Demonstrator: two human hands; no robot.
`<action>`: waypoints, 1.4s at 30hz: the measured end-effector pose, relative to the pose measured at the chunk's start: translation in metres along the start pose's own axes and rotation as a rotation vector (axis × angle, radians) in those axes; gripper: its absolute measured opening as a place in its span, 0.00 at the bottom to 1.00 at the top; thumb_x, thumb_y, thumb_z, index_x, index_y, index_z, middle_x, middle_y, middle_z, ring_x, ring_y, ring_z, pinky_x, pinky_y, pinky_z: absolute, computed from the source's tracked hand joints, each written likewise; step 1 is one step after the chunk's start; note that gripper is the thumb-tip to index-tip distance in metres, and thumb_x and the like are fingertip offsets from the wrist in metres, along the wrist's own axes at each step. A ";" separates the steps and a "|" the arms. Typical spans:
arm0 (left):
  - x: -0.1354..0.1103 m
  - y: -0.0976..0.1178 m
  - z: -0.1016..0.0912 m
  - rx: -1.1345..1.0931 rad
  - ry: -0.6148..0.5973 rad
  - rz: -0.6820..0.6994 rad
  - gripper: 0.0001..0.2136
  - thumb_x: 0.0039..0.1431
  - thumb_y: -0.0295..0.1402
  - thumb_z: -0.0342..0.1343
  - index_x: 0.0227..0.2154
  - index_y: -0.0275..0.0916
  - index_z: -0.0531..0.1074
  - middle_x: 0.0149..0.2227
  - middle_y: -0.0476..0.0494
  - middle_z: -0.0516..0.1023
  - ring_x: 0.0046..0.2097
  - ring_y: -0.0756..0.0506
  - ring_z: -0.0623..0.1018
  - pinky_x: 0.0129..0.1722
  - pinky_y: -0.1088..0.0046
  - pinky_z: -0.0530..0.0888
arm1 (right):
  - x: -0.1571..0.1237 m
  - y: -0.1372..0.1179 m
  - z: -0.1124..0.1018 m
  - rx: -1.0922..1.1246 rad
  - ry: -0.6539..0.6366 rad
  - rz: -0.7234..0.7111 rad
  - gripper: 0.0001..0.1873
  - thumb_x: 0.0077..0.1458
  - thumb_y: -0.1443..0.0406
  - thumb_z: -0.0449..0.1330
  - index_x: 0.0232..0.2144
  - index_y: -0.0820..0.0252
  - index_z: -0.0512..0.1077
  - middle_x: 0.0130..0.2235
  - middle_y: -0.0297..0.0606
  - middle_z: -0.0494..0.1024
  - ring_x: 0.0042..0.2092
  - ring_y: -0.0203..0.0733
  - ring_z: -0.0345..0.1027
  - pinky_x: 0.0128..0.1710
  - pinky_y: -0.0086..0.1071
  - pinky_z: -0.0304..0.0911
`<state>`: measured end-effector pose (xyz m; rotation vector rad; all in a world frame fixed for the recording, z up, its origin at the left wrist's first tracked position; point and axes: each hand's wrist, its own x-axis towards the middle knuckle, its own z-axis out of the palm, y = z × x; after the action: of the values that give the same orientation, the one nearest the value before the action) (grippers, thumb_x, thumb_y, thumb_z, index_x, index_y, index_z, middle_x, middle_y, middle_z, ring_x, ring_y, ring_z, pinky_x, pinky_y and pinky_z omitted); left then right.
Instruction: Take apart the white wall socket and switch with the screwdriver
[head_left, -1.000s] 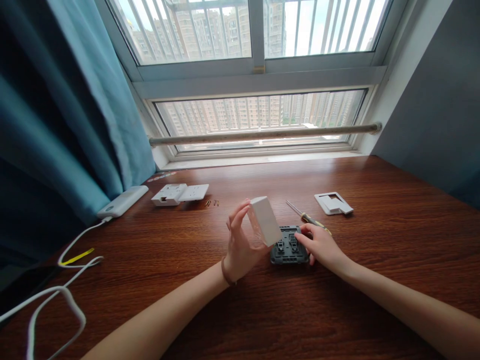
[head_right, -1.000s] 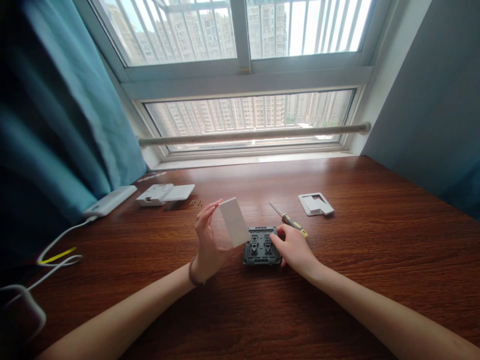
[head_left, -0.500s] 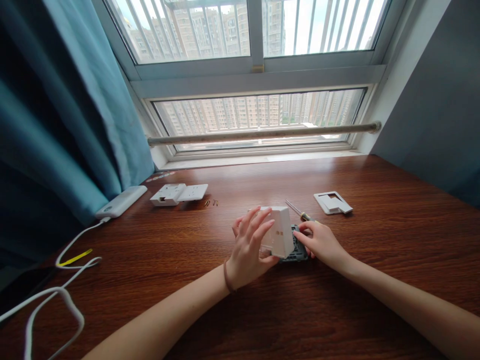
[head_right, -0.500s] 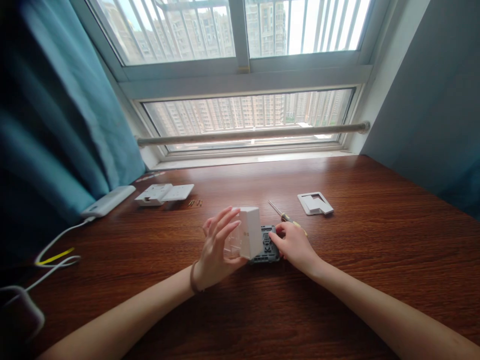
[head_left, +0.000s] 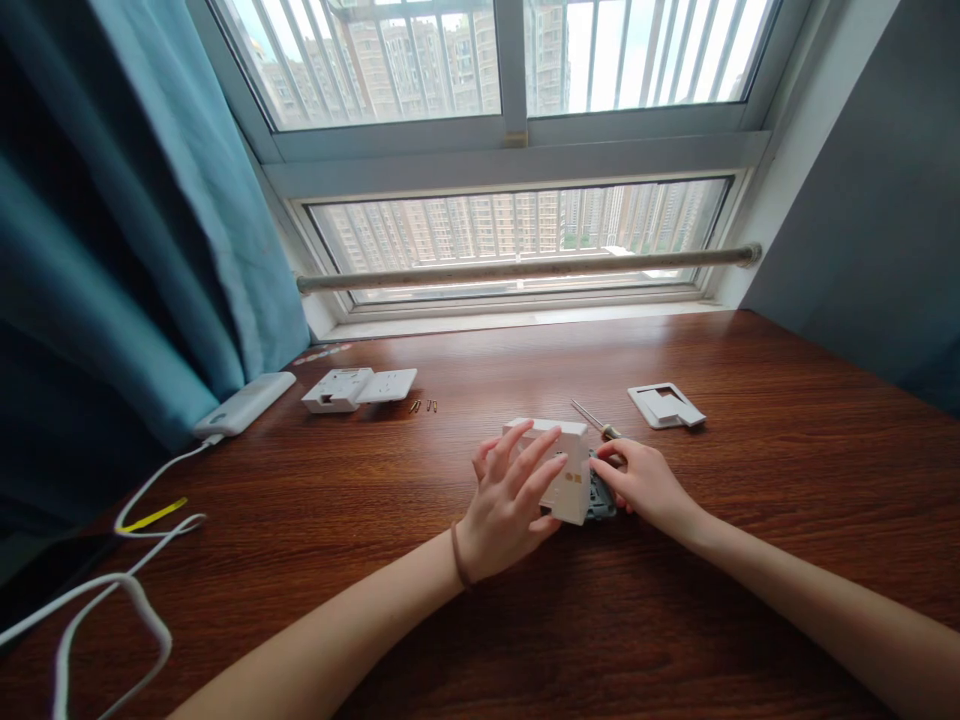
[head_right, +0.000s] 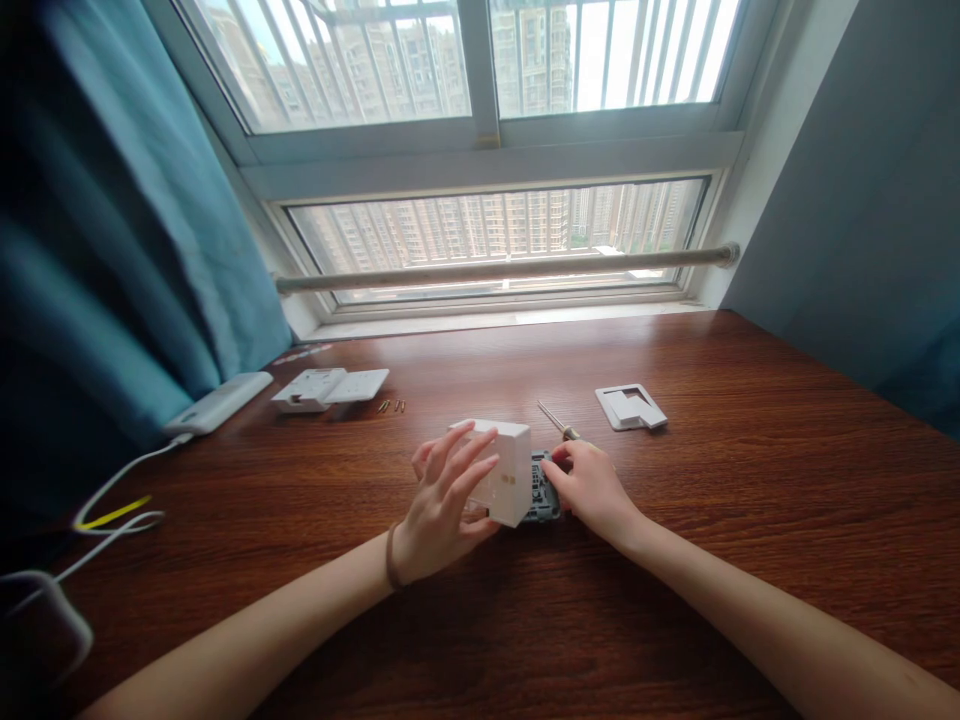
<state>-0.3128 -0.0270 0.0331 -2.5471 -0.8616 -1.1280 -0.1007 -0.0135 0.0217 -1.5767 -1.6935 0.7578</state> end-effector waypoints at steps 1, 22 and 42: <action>0.000 0.000 0.000 0.007 -0.003 0.015 0.27 0.48 0.32 0.57 0.53 0.42 0.57 0.55 0.36 0.66 0.60 0.35 0.57 0.54 0.55 0.51 | 0.000 -0.001 -0.001 -0.038 0.011 -0.023 0.11 0.50 0.58 0.56 0.30 0.60 0.72 0.26 0.39 0.75 0.27 0.43 0.69 0.26 0.33 0.63; 0.000 0.006 0.002 0.043 0.259 -0.053 0.40 0.45 0.36 0.62 0.58 0.50 0.44 0.65 0.38 0.39 0.63 0.34 0.50 0.57 0.47 0.50 | -0.027 -0.033 -0.004 0.712 -0.226 -0.126 0.16 0.55 0.60 0.55 0.44 0.60 0.59 0.25 0.33 0.73 0.20 0.34 0.66 0.18 0.26 0.61; 0.011 0.013 0.002 -0.332 0.233 -0.385 0.45 0.37 0.32 0.66 0.57 0.40 0.44 0.55 0.33 0.55 0.56 0.35 0.60 0.55 0.52 0.60 | -0.021 -0.023 0.002 0.971 -0.406 -0.164 0.29 0.51 0.51 0.58 0.51 0.58 0.57 0.45 0.47 0.72 0.39 0.45 0.72 0.35 0.36 0.68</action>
<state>-0.2977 -0.0315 0.0403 -2.4820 -1.2236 -1.7765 -0.1153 -0.0366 0.0367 -0.6245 -1.3232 1.5750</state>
